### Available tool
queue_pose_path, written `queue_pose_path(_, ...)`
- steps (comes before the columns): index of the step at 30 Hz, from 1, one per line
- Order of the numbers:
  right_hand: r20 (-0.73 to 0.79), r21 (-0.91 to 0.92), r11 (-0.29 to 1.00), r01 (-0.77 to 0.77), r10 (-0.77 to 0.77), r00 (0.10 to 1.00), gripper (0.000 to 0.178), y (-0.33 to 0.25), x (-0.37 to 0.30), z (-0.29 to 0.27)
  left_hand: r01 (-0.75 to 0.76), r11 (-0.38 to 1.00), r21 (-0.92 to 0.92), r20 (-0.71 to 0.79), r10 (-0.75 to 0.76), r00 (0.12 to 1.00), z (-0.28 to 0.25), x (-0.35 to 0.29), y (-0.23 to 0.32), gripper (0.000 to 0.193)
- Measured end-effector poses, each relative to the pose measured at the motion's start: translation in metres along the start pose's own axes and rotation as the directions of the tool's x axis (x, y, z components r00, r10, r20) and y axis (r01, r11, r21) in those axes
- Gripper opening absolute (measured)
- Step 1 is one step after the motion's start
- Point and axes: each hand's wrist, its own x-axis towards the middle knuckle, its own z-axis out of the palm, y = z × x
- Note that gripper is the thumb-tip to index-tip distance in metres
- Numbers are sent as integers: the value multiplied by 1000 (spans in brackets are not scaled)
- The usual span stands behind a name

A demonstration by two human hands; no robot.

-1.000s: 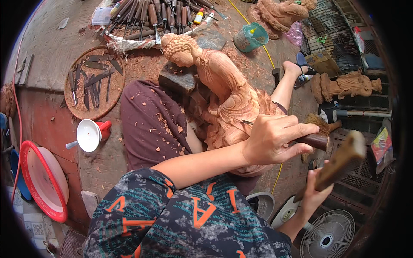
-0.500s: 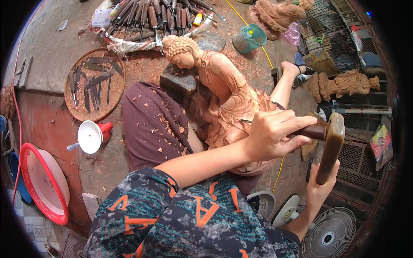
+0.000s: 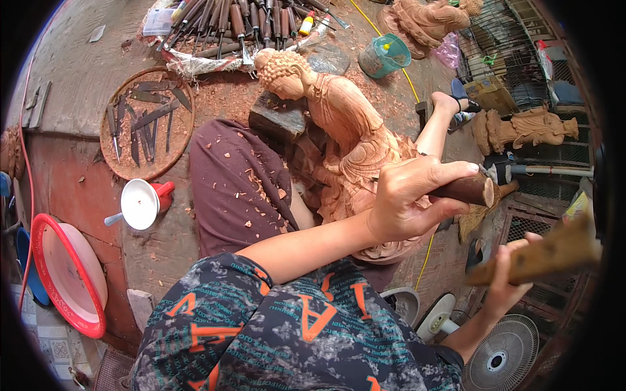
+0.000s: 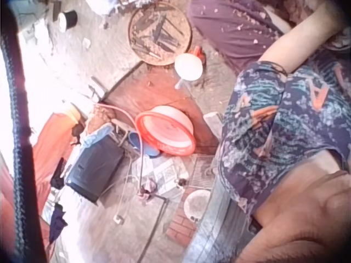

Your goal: The person carves a wooden Buddha statue using a chisel and a wooden mallet. They repeatedly strike the chisel to shape the wood, occasionally switching tools from a collection nearby.

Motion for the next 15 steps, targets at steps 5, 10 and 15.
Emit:
queue_pose_path(5,-5,52,997,-55,56,998,34,-11,-1,-2,12,999,30,5,-12,1000,-7,-1,2,39)
queue_pose_path(10,179,-220,970,104,-64,982,39,-33,10,14,-2,999,54,-19,3,1000,-13,3,3,35)
queue_pose_path(15,8,37,997,-70,70,998,40,13,-28,15,-243,876,416,390,70,918,-20,28,25,38)
